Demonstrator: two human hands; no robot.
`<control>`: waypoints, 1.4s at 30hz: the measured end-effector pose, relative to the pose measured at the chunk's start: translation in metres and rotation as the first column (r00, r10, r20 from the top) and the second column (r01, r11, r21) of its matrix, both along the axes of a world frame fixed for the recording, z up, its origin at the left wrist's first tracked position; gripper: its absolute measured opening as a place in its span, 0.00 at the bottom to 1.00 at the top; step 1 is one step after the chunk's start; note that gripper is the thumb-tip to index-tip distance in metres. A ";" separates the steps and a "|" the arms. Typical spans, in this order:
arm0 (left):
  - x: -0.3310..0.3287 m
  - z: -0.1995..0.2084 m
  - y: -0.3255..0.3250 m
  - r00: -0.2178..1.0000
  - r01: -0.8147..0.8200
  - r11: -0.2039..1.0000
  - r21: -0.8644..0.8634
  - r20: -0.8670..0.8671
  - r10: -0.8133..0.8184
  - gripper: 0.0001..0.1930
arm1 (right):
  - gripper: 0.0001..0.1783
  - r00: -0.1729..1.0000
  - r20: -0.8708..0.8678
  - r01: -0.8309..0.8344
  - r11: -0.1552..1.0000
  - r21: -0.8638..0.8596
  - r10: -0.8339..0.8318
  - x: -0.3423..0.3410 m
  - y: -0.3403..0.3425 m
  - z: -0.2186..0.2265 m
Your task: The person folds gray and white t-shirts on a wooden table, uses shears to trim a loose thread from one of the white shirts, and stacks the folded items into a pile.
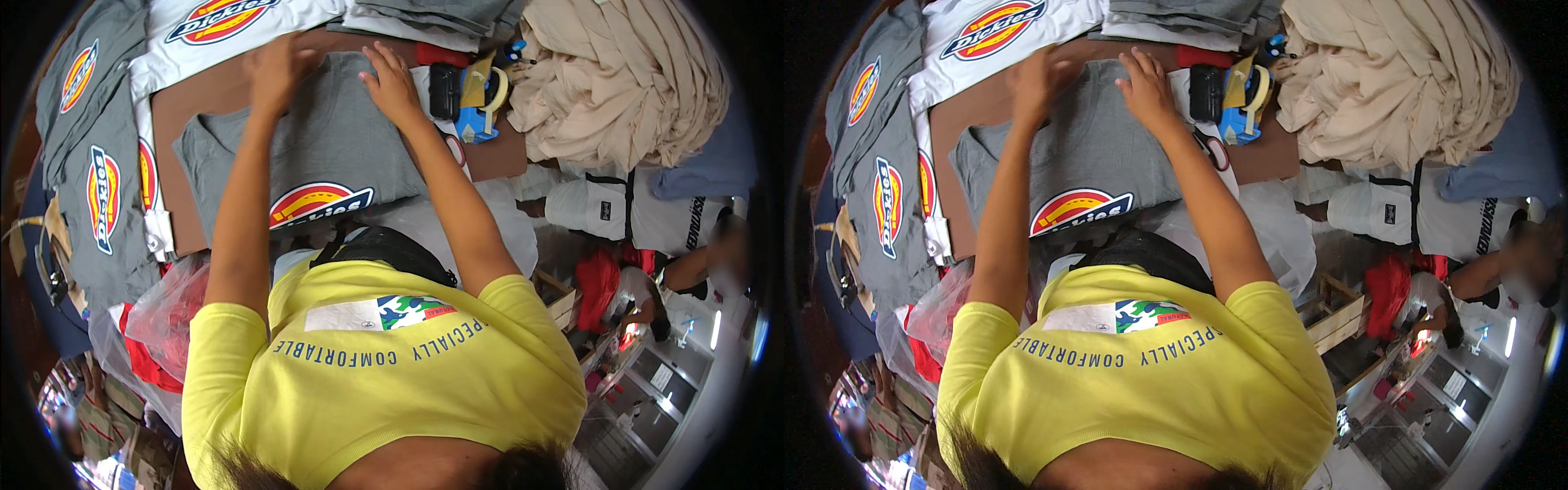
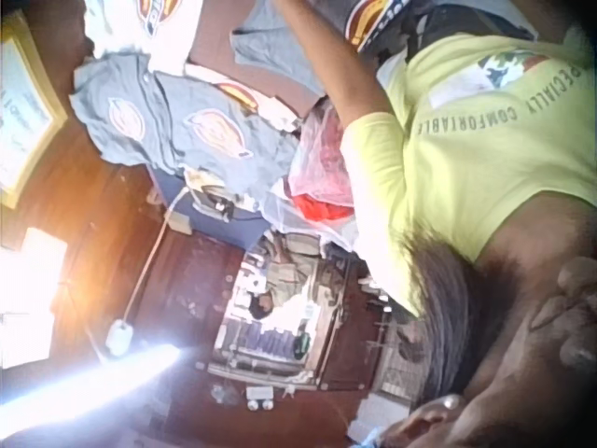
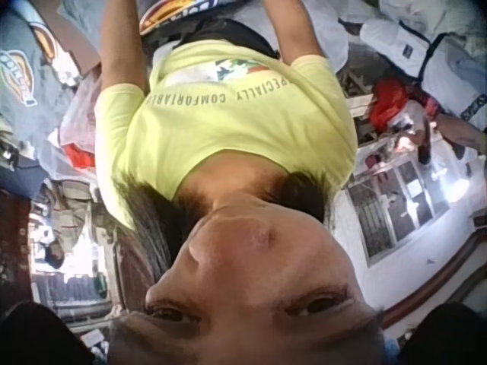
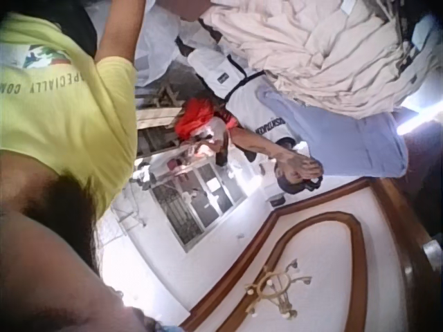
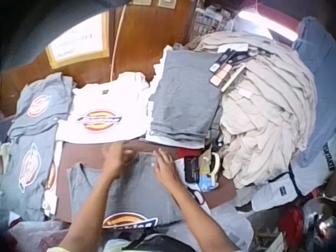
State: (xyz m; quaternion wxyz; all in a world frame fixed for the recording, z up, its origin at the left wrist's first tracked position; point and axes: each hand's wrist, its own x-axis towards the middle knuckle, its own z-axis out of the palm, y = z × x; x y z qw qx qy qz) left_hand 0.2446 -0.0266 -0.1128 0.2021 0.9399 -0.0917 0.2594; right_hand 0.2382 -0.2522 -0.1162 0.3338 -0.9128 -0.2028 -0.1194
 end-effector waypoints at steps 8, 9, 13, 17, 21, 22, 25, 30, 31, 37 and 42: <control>-0.133 -0.020 0.183 0.872 -0.435 0.889 0.143 -0.181 0.455 0.20 | 0.28 0.971 -0.234 -0.124 0.928 -0.352 0.041 0.041 0.032 0.017; -0.131 -0.019 0.186 0.870 -0.423 0.898 0.122 -0.224 0.440 0.20 | 0.29 0.953 -0.301 -0.141 0.923 -0.357 0.030 0.047 0.035 0.020; -0.121 -0.006 0.189 0.879 -0.410 0.816 -0.408 -0.414 0.235 0.14 | 0.22 0.738 -0.639 -0.227 0.972 0.067 0.216 0.066 0.030 0.018; -0.145 0.023 0.184 0.919 -0.320 0.534 -0.782 -0.393 -0.024 0.12 | 0.13 0.774 -0.505 -0.264 0.919 0.292 0.382 0.038 0.011 0.050; -0.207 0.124 0.162 0.939 -0.266 0.531 -0.805 -0.341 -0.046 0.19 | 0.11 0.660 -0.576 -0.215 0.856 0.471 0.482 -0.019 -0.017 0.118; -0.224 0.139 0.162 0.950 -0.202 0.534 -0.821 -0.298 -0.098 0.19 | 0.09 0.650 -0.518 -0.206 0.785 0.584 0.556 -0.038 -0.034 0.136; -0.249 0.185 0.150 0.927 -0.173 0.624 -0.762 -0.341 -0.159 0.16 | 0.07 0.658 -0.572 -0.130 0.822 0.554 0.490 -0.083 -0.060 0.184; -0.238 0.227 0.161 0.938 0.056 0.714 -0.698 -0.207 -0.277 0.12 | 0.07 0.835 -0.456 -0.153 0.926 0.345 0.308 -0.082 -0.056 0.229; -0.222 0.225 0.168 0.925 -0.116 0.826 -0.551 -0.362 -0.112 0.12 | 0.08 0.886 -0.385 -0.144 0.944 0.296 0.256 -0.070 -0.046 0.227; -0.060 0.046 0.210 0.888 -0.283 0.886 -0.367 -0.449 0.097 0.14 | 0.13 0.972 -0.233 -0.060 0.989 -0.135 0.027 0.059 0.014 0.055; -0.048 -0.010 0.208 0.869 -0.359 0.898 -0.254 -0.441 0.223 0.16 | 0.12 0.946 -0.257 0.129 0.958 -0.255 -0.196 0.057 0.043 0.016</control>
